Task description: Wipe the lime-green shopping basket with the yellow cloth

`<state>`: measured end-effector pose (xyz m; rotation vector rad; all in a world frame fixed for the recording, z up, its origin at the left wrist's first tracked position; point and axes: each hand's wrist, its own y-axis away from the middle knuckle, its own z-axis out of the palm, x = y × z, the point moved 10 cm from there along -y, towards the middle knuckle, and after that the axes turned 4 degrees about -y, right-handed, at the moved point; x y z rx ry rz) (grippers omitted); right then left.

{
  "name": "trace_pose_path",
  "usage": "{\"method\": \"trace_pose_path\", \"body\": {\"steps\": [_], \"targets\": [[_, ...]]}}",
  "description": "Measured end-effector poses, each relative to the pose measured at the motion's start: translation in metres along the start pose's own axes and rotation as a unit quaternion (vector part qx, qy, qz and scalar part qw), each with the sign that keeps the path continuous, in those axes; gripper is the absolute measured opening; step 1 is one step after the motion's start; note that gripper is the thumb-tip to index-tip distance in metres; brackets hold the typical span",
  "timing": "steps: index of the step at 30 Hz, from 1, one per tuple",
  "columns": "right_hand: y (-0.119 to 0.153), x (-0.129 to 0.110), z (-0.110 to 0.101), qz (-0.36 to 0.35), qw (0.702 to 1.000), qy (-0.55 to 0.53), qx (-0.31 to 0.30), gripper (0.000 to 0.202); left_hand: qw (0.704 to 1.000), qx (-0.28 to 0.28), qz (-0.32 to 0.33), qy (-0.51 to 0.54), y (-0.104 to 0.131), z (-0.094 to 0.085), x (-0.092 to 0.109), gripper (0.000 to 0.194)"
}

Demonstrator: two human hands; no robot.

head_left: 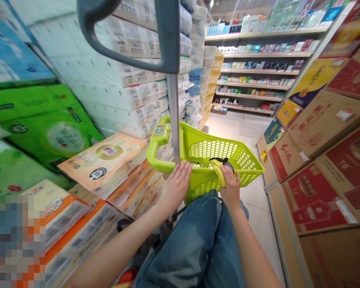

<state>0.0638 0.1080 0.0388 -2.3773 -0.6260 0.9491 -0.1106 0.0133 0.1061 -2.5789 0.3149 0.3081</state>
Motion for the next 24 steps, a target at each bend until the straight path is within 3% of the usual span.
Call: {"method": "trace_pose_path", "body": {"steps": [3,7,24], "targets": [[-0.012,0.013,-0.003,-0.030,0.999,-0.028,-0.031,0.066,1.000,0.007,0.000,0.008,0.002,0.003,-0.002,0.060],[-0.023,0.007,-0.004,-0.074,0.992,-0.077,-0.068,0.062,1.000,0.013,0.004,0.024,0.002,0.003,-0.006,0.062],[-0.012,-0.002,-0.002,-0.030,0.999,-0.036,-0.015,0.061,0.994,0.055,-0.013,0.089,-0.026,0.017,-0.036,0.055]]}}
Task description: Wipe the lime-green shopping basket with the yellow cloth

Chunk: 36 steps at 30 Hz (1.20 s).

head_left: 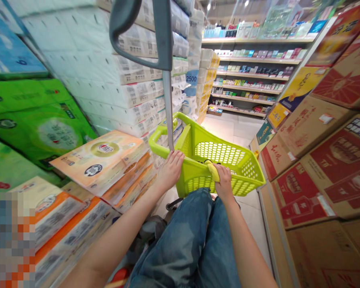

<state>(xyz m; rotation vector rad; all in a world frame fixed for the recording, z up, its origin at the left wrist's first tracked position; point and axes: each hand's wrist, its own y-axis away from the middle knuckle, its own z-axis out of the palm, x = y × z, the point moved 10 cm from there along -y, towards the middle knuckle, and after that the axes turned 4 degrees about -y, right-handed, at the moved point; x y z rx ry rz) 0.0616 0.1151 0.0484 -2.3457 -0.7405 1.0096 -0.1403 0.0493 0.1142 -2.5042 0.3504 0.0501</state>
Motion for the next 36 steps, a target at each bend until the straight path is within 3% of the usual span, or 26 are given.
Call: {"method": "trace_pose_path", "body": {"steps": [12,30,36], "targets": [[0.002,-0.001,0.013,0.007,1.000,0.019,0.010,0.066,1.000,-0.005,-0.020,-0.011,0.001,0.007,-0.012,0.064],[0.001,-0.018,0.020,-0.011,1.000,0.011,0.019,0.068,0.996,0.007,-0.087,-0.002,0.008,0.001,-0.017,0.062],[-0.003,-0.025,0.030,-0.021,1.000,0.008,0.019,0.067,0.995,-0.001,-0.104,0.000,0.014,0.000,-0.028,0.064]]}}
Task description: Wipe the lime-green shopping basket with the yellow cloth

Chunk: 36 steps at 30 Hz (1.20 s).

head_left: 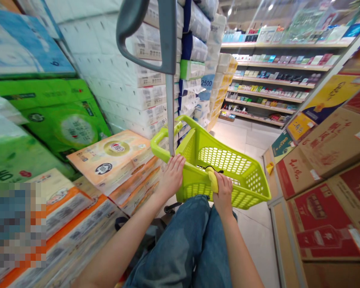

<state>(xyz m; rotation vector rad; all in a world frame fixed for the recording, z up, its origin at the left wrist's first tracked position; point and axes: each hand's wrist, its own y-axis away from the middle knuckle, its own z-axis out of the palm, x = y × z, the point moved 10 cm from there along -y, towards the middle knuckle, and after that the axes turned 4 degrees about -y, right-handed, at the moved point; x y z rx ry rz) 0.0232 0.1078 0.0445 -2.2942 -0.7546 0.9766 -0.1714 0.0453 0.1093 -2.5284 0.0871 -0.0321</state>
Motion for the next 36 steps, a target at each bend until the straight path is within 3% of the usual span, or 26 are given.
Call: {"method": "trace_pose_path", "body": {"steps": [11,18,21,25,27,31,36], "targets": [[-0.010,-0.025,0.026,-0.009,1.000,-0.026,-0.014,0.071,0.999,0.016,-0.013,-0.028,0.012,-0.006,-0.033,0.066],[-0.005,-0.032,0.020,0.063,0.998,0.006,0.016,0.066,1.000,0.003,0.009,-0.022,0.015,-0.003,-0.031,0.069],[-0.014,-0.062,0.031,0.076,0.997,0.014,0.014,0.069,1.000,0.010,0.013,-0.015,0.016,-0.003,-0.028,0.069],[-0.036,-0.121,0.060,0.033,0.999,-0.016,-0.038,0.072,1.000,0.015,0.019,-0.004,0.017,-0.002,-0.028,0.062],[-0.041,-0.134,0.067,0.022,0.998,-0.008,-0.052,0.071,1.000,0.014,0.019,-0.001,0.018,-0.002,-0.030,0.059],[-0.030,-0.120,0.063,-0.001,0.997,0.040,-0.069,0.077,1.000,0.010,0.021,-0.005,0.018,-0.003,-0.032,0.062],[0.000,-0.053,0.032,0.023,0.993,0.108,-0.043,0.079,1.000,0.009,0.023,0.000,0.018,-0.002,-0.031,0.068]]}}
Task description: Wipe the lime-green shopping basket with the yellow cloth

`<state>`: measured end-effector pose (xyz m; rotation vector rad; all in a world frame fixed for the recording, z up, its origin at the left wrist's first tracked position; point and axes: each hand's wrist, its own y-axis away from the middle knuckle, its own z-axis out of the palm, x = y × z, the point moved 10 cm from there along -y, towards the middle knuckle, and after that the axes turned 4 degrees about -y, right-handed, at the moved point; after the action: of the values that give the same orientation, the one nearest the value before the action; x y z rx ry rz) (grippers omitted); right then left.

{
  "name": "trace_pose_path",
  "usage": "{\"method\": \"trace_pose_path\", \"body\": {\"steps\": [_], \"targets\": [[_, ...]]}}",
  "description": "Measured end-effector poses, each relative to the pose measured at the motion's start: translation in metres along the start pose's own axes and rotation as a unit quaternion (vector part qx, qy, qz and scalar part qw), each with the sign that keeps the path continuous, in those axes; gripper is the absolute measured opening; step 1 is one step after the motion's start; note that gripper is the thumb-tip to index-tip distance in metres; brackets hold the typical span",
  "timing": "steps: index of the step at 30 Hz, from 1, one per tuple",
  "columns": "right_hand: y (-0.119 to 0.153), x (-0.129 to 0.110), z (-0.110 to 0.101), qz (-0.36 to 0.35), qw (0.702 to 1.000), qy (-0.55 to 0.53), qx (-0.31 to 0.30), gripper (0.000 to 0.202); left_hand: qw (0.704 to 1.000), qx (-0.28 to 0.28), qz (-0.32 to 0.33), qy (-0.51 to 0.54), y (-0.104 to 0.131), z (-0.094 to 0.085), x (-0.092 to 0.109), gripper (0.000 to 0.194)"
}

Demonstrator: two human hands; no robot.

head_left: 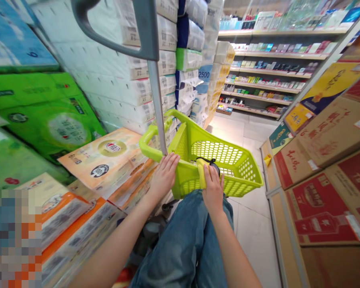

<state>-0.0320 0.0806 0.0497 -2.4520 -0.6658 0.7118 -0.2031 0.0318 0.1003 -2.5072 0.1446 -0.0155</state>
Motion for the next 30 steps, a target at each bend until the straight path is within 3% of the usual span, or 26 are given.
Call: {"method": "trace_pose_path", "body": {"steps": [4,7,10,14,17,20,27,30], "targets": [[0.015,0.034,-0.006,0.006,1.000,0.016,0.012,0.083,1.000,0.008,-0.005,0.010,0.000,0.001,0.001,0.069],[0.011,0.030,-0.007,0.032,0.999,0.000,0.033,0.078,1.000,0.015,-0.011,0.019,0.000,0.001,0.002,0.069],[-0.006,-0.003,-0.003,0.050,0.998,-0.034,0.035,0.073,0.999,0.015,-0.016,0.030,0.000,0.001,0.003,0.069],[-0.030,-0.074,0.010,-0.003,0.996,-0.089,-0.003,0.073,0.999,0.018,-0.018,0.044,0.000,0.000,0.004,0.065],[-0.033,-0.094,0.013,-0.030,0.995,-0.094,-0.005,0.074,0.999,0.018,-0.020,0.044,0.000,-0.001,0.003,0.061],[-0.022,-0.076,0.010,-0.041,0.996,-0.074,0.001,0.079,0.999,0.009,-0.018,0.031,0.001,0.002,0.002,0.065],[0.014,0.034,-0.016,-0.001,0.999,0.011,0.033,0.085,1.000,0.011,-0.016,0.019,0.001,0.004,0.001,0.068],[0.021,0.062,-0.025,0.027,0.998,0.020,0.050,0.085,0.999,0.013,-0.016,0.025,0.002,0.003,0.003,0.070]]}}
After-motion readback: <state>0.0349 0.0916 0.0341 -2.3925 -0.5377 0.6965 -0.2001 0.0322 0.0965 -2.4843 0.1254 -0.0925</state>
